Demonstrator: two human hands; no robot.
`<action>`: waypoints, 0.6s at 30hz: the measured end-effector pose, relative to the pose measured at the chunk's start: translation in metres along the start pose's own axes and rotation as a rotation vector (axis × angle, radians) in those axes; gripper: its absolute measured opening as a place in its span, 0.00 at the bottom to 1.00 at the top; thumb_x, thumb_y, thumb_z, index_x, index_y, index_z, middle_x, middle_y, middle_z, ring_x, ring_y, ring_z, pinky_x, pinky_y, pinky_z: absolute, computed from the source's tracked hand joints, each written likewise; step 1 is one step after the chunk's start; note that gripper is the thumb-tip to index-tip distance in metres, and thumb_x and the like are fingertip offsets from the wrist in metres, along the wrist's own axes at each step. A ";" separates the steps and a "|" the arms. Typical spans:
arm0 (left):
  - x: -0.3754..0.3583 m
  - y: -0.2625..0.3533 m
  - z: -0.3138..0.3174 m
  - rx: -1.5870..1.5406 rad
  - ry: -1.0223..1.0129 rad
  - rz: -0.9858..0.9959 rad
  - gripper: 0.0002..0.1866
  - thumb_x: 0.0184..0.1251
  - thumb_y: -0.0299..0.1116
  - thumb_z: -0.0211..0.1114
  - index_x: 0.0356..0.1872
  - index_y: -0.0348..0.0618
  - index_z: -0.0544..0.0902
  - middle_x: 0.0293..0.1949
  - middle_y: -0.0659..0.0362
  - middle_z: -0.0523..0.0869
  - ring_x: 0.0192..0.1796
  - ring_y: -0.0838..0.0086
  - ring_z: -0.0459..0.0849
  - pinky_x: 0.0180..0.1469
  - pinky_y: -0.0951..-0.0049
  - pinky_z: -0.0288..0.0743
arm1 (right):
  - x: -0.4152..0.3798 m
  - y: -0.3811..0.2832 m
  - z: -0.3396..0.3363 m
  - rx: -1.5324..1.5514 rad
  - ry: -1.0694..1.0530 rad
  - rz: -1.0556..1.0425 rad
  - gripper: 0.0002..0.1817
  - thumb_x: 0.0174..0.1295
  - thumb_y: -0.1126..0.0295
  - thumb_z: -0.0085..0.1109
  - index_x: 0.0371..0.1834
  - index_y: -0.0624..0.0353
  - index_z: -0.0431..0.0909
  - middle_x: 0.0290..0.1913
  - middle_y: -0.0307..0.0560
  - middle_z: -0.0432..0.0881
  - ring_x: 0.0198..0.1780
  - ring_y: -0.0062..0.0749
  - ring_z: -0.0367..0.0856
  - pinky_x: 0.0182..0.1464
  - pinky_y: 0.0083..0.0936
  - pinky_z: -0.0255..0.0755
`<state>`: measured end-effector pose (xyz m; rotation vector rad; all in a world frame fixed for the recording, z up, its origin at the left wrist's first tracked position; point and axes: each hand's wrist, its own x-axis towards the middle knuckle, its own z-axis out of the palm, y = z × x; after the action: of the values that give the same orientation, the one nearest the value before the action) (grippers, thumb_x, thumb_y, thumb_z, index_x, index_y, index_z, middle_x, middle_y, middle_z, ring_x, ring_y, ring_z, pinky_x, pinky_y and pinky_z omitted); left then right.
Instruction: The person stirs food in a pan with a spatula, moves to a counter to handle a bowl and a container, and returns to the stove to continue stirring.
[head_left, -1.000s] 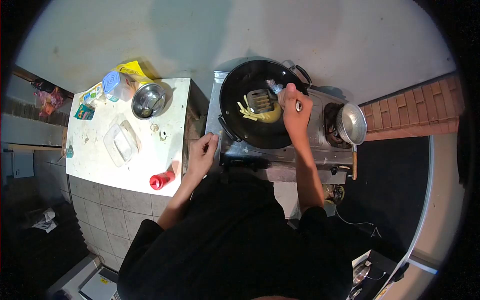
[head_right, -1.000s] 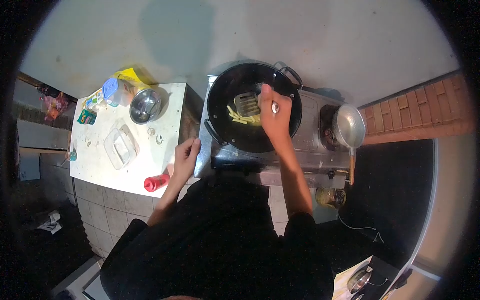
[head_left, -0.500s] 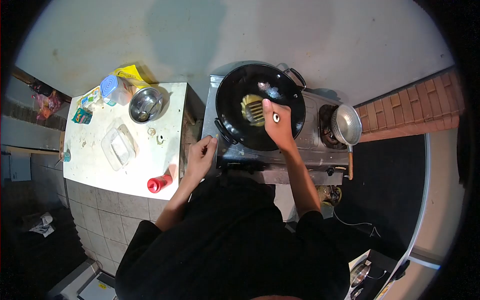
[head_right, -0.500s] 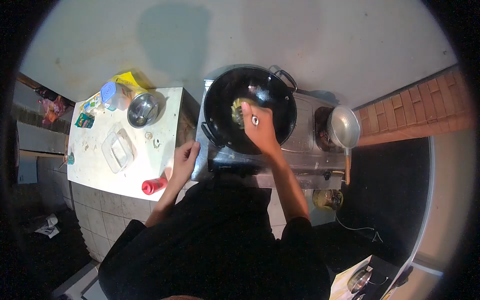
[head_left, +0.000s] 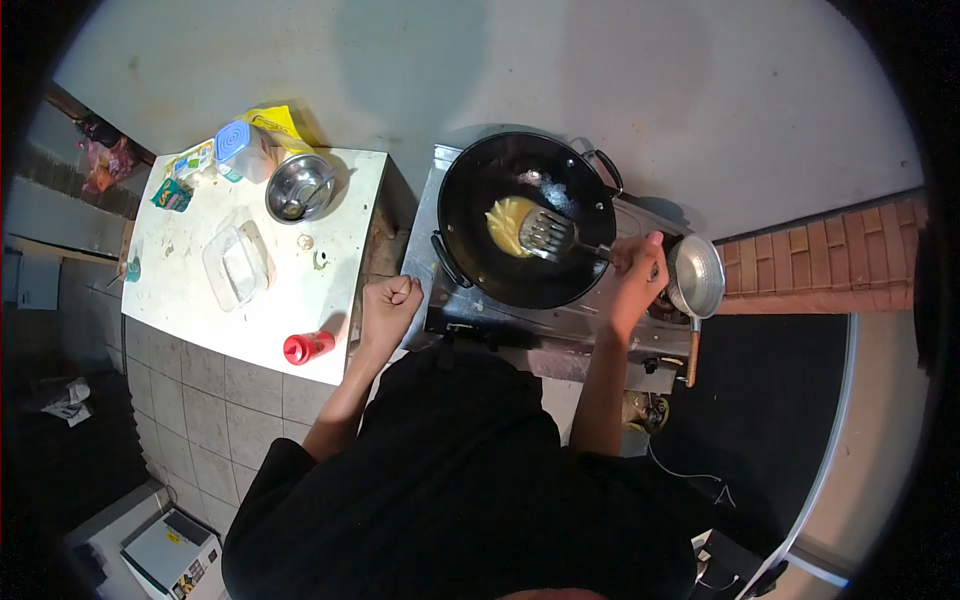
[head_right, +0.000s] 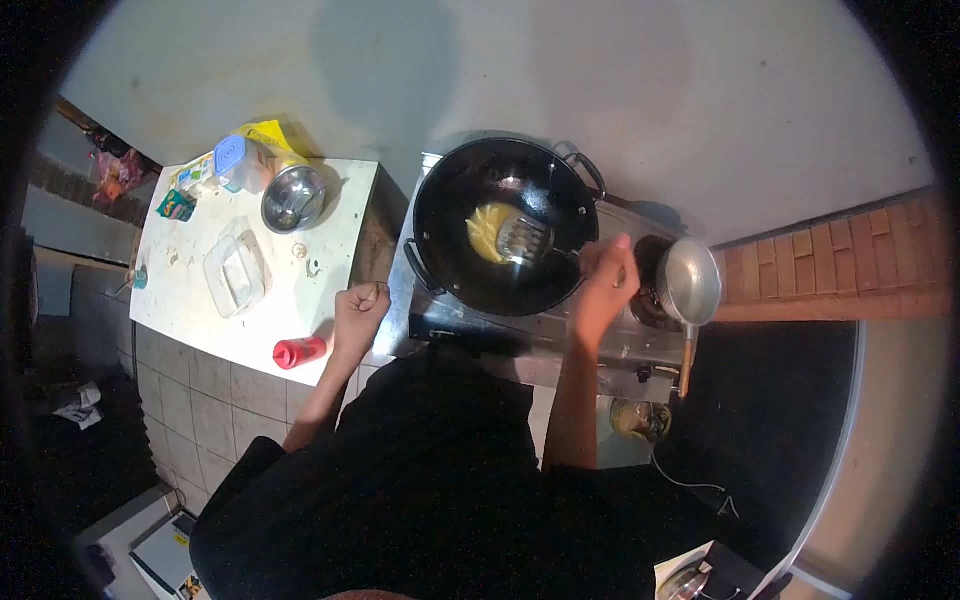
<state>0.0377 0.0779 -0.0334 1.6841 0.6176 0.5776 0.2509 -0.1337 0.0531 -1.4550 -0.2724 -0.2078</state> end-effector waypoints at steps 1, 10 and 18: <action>-0.002 0.002 0.003 -0.004 0.017 0.026 0.25 0.65 0.22 0.65 0.18 0.41 0.55 0.17 0.66 0.54 0.24 0.84 0.53 0.24 0.74 0.50 | 0.002 0.003 -0.005 0.160 0.012 0.058 0.24 0.79 0.59 0.50 0.22 0.59 0.67 0.23 0.36 0.65 0.29 0.21 0.62 0.34 0.24 0.59; -0.028 0.026 0.031 0.026 0.124 -0.100 0.23 0.60 0.18 0.62 0.16 0.42 0.55 0.16 0.67 0.57 0.24 0.87 0.56 0.25 0.76 0.52 | 0.024 0.021 -0.051 0.512 -0.065 0.298 0.17 0.78 0.64 0.52 0.27 0.54 0.66 0.27 0.33 0.60 0.34 0.23 0.60 0.44 0.28 0.61; -0.060 0.041 0.076 0.029 0.247 -0.137 0.25 0.61 0.18 0.62 0.15 0.44 0.54 0.17 0.71 0.56 0.24 0.87 0.54 0.25 0.75 0.48 | 0.022 0.033 -0.048 0.601 -0.086 0.240 0.06 0.73 0.78 0.53 0.47 0.55 0.68 0.38 0.37 0.68 0.40 0.25 0.69 0.49 0.30 0.65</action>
<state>0.0480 -0.0242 -0.0101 1.5952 0.9156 0.6850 0.2847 -0.1771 0.0243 -0.8884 -0.2036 0.1278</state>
